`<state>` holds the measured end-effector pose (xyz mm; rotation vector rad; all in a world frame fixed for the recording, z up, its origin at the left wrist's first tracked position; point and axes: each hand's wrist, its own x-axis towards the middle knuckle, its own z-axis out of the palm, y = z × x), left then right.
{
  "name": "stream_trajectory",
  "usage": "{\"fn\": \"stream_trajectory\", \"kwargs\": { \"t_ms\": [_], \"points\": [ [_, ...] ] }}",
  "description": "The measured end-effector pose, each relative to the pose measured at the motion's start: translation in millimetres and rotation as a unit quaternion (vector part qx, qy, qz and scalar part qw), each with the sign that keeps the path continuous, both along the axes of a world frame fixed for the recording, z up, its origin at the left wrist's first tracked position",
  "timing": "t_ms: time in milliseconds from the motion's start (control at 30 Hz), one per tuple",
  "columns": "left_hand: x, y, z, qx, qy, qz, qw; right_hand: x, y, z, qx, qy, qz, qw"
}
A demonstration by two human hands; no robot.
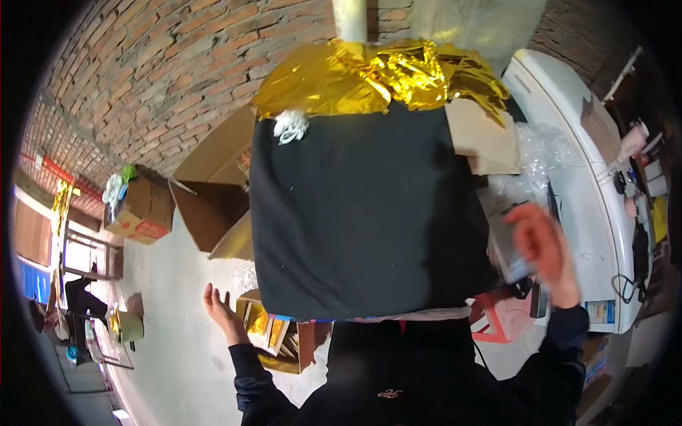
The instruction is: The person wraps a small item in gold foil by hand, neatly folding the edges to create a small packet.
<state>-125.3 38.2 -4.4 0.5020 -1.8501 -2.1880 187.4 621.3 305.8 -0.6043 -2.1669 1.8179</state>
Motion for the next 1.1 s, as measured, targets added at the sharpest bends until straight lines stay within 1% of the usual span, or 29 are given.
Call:
{"fn": "stream_trajectory", "kwargs": {
  "t_ms": [33, 100, 133, 167, 200, 233, 300, 333, 367, 400, 433, 467, 500, 533, 567, 600, 633, 667, 733, 767, 800, 833, 900, 967, 1000, 1100],
  "points": [
    [-17, 7, 12, -0.013, 0.019, -0.020, 1.000, 21, 27, 14, 0.038, -0.004, -0.064, 0.997],
    [-44, 35, 49, -0.025, 0.061, -0.042, 0.997, 65, 70, 49, 0.161, -0.088, -0.174, 0.967],
    [-57, 49, 69, -0.024, 0.079, -0.060, 0.995, 96, 112, 46, 0.244, -0.166, -0.201, 0.934],
    [-70, 64, 88, -0.024, 0.096, -0.076, 0.992, 127, 153, 37, 0.323, -0.244, -0.225, 0.886],
    [-80, 80, 107, -0.023, 0.130, -0.105, 0.986, 157, 175, 27, 0.518, -0.393, -0.253, 0.717],
    [-90, 100, 124, -0.023, 0.148, -0.112, 0.982, 189, 192, 14, 0.665, -0.507, -0.259, 0.483],
    [-111, 142, 153, -0.043, 0.185, -0.144, 0.971, 186, 193, 14, 0.796, -0.459, -0.261, 0.297],
    [-122, 162, 166, -0.064, 0.203, -0.169, 0.962, 151, 168, 27, 0.820, -0.331, -0.273, 0.380],
    [-126, 189, 181, -0.037, 0.210, -0.184, 0.960, 127, 156, 33, 0.823, -0.195, -0.278, 0.455],
    [-127, 216, 196, -0.061, 0.224, -0.206, 0.951, 113, 165, 22, 0.773, -0.122, -0.230, 0.578],
    [-125, 244, 209, -0.077, 0.251, -0.236, 0.936, 72, 141, 25, 0.759, -0.077, -0.204, 0.614],
    [-129, 269, 214, -0.083, 0.269, -0.279, 0.918, 35, 130, 14, 0.718, -0.028, -0.207, 0.664],
    [-132, 298, 215, -0.087, 0.304, -0.307, 0.898, -5, 113, 12, 0.681, 0.043, -0.175, 0.710],
    [-132, 325, 214, -0.091, 0.297, -0.335, 0.890, -41, 105, 8, 0.671, 0.091, -0.127, 0.724],
    [-145, 348, 200, -0.166, 0.325, -0.352, 0.862, -78, 106, -2, 0.675, 0.115, -0.083, 0.724],
    [-139, 374, 202, -0.206, 0.359, -0.356, 0.838, -110, 104, -14, 0.675, 0.044, -0.080, 0.732],
    [-126, 396, 207, -0.234, 0.378, -0.368, 0.817, -150, 111, -35, 0.669, 0.099, -0.050, 0.735],
    [-126, 416, 198, -0.204, 0.338, -0.421, 0.817, -188, 118, -56, 0.659, 0.153, -0.023, 0.736],
    [-117, 450, 189, -0.188, 0.347, -0.453, 0.800, -243, 126, -74, 0.653, 0.113, 0.041, 0.748],
    [-112, 463, 188, -0.175, 0.351, -0.463, 0.795, -268, 137, -90, 0.654, 0.104, 0.040, 0.748],
    [-112, 473, 186, -0.209, 0.346, -0.466, 0.787, -293, 146, -106, 0.655, 0.096, 0.038, 0.749],
    [-114, 481, 185, -0.244, 0.341, -0.468, 0.778, -316, 149, -117, 0.637, 0.043, 0.006, 0.770],
    [-120, 494, 183, -0.259, 0.318, -0.490, 0.769, -352, 152, -133, 0.591, -0.063, -0.056, 0.802],
    [-124, 503, 183, -0.262, 0.287, -0.518, 0.762, -367, 163, -147, 0.606, -0.045, -0.072, 0.791],
    [-126, 510, 180, -0.243, 0.286, -0.512, 0.773, -372, 167, -149, 0.614, -0.037, -0.079, 0.785],
    [-136, 522, 174, -0.284, 0.339, -0.474, 0.761, -385, 189, -144, 0.610, -0.127, -0.009, 0.782]
  ]
}}
